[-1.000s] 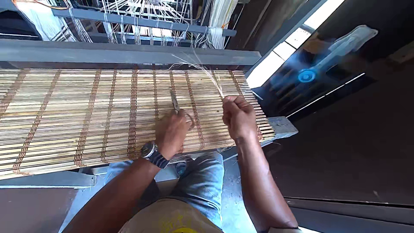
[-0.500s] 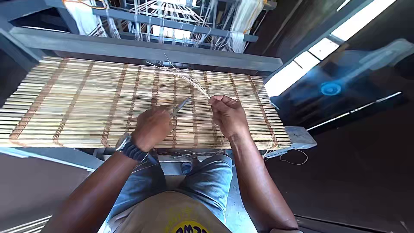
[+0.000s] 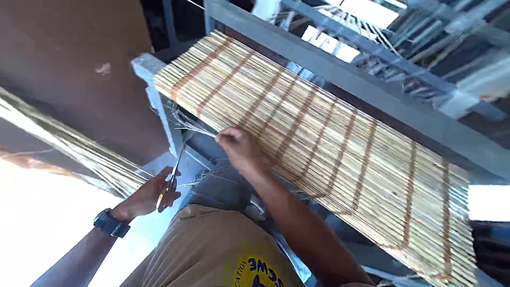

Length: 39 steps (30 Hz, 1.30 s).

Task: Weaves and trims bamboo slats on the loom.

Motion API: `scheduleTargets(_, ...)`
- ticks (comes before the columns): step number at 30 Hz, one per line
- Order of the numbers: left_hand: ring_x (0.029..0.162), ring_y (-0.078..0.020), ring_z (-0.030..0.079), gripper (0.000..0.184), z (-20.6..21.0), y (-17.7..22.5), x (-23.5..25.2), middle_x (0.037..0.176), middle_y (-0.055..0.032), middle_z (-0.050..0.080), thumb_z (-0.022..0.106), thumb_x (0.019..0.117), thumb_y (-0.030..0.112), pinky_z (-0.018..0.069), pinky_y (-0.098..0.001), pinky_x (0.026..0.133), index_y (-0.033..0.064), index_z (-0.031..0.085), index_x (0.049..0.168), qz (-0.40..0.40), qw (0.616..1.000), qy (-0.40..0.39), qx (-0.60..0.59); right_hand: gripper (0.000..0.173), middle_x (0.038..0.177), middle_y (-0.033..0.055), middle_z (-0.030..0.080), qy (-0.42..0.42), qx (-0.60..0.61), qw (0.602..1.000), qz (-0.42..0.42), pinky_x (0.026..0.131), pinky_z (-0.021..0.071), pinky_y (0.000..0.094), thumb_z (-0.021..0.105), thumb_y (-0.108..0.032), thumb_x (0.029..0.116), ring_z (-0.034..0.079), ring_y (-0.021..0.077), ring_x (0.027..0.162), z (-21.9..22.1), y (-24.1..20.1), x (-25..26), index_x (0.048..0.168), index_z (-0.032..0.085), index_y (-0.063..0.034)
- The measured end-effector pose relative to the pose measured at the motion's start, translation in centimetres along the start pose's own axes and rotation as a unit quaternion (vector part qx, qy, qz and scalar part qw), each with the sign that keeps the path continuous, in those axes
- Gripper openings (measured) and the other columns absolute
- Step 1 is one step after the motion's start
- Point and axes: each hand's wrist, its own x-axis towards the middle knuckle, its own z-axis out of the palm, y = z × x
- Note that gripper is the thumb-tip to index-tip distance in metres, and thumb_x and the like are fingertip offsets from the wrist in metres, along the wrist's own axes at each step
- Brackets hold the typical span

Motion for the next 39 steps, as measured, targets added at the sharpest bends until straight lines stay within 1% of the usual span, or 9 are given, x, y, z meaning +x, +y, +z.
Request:
scheduleTargets(2,0.062,-0.0104,0.065,0.062,-0.5,-3.8,-1.7,0.08,0.0003,0.067,0.069,0.0886,0.019,0.0583,-0.0294,0.059,0.0155,0.046,0.146,-0.006,1.0,-0.004,-0.023,0.022,0.092,0.0132,0.068,-0.04,-0.004,0.999,0.025,0.066,0.0529,0.0429,0.061,-0.021,0.1032,0.062,0.022,0.074,4.7,0.6,2.1,0.111,0.07,-0.0018)
scheduleTargets(3,0.063,-0.0083,0.064,0.057,-0.8,-5.4,-2.4,0.085,0.0001,0.072,0.066,0.0902,0.02,0.0551,-0.0276,0.059,0.0157,0.049,0.145,-0.013,1.0,-0.015,-0.02,0.023,0.093,0.0136,0.068,-0.056,-0.003,0.997,0.043,0.065,0.0513,0.0424,0.061,-0.022,0.1033,0.061,0.0218,0.073,6.7,1.1,3.0,0.111,0.07,-0.0016)
scheduleTargets(5,0.064,-0.0057,0.061,0.053,-1.2,-7.5,-3.3,0.102,0.0006,0.074,0.058,0.0928,0.015,0.0508,-0.0253,0.057,0.0148,0.047,0.144,-0.035,0.998,-0.055,-0.016,0.025,0.094,0.0144,0.067,-0.082,-0.009,0.994,0.076,0.065,0.0492,0.0412,0.062,-0.022,0.1035,0.058,0.0215,0.073,9.9,1.6,4.2,0.114,0.069,-0.0005)
scheduleTargets(8,0.07,-0.0054,0.059,0.053,-1.0,-8.7,-3.8,0.119,-0.0013,0.068,0.057,0.0933,0.008,0.0503,-0.0258,0.061,0.0124,0.043,0.144,-0.049,0.996,-0.08,-0.003,0.025,0.097,0.0168,0.068,-0.125,-0.077,0.986,0.084,0.072,0.0514,0.0473,0.061,-0.022,0.1038,0.061,0.0264,0.079,12.8,1.8,4.6,0.114,0.069,-0.0001)
scheduleTargets(11,0.085,-0.008,0.063,0.056,-1.2,-9.1,-3.0,0.129,-0.0046,0.064,0.061,0.0918,0.01,0.0539,-0.0305,0.075,0.0111,0.042,0.145,-0.024,0.997,-0.068,0.011,0.022,0.101,0.0178,0.071,-0.164,-0.139,0.974,0.069,0.083,0.0539,0.0524,0.062,-0.018,0.1028,0.067,0.0301,0.09,14.2,1.9,4.4,0.111,0.071,-0.0004)
scheduleTargets(14,0.085,-0.0081,0.062,0.058,-1.2,-9.8,-2.0,0.127,-0.0048,0.065,0.06,0.0897,0.015,0.053,-0.0295,0.071,0.0103,0.042,0.145,-0.022,0.998,-0.045,-0.025,0.02,0.096,0.0153,0.07,-0.183,-0.155,0.968,0.075,0.081,0.0532,0.0496,0.063,-0.018,0.1019,0.066,0.0271,0.088,14.8,2.7,4.4,0.106,0.073,-0.0012)
scheduleTargets(20,0.072,-0.0063,0.061,0.053,-0.6,-10.0,-1.1,0.117,-0.0027,0.067,0.059,0.0916,0.012,0.0505,-0.0243,0.059,0.0098,0.043,0.143,-0.03,0.996,-0.05,-0.066,0.018,0.094,0.0137,0.07,-0.202,-0.132,0.966,0.088,0.075,0.0519,0.0447,0.064,-0.016,0.1014,0.064,0.0232,0.083,14.9,3.8,4.6,0.106,0.073,-0.0011)
scheduleTargets(31,0.069,-0.0076,0.066,0.046,0.2,-10.4,-0.4,0.108,-0.0026,0.073,0.058,0.093,0.009,0.054,-0.0224,0.058,0.0096,0.045,0.137,0.008,0.985,-0.001,-0.174,0.019,0.098,0.0141,0.07,-0.235,-0.154,0.956,0.085,0.081,0.0528,0.0452,0.062,-0.017,0.1033,0.065,0.0237,0.088,15.0,3.7,4.4,0.107,0.072,-0.0016)
scheduleTargets(39,0.069,-0.0072,0.066,0.043,0.4,-11.5,-0.6,0.107,-0.0023,0.074,0.055,0.0952,0.011,0.055,-0.0235,0.061,0.0086,0.045,0.137,0.005,0.984,0.056,-0.167,0.02,0.1,0.0144,0.07,-0.234,-0.166,0.955,0.079,0.083,0.0531,0.0458,0.06,-0.017,0.1046,0.066,0.0246,0.09,15.3,3.8,4.6,0.11,0.072,-0.0014)
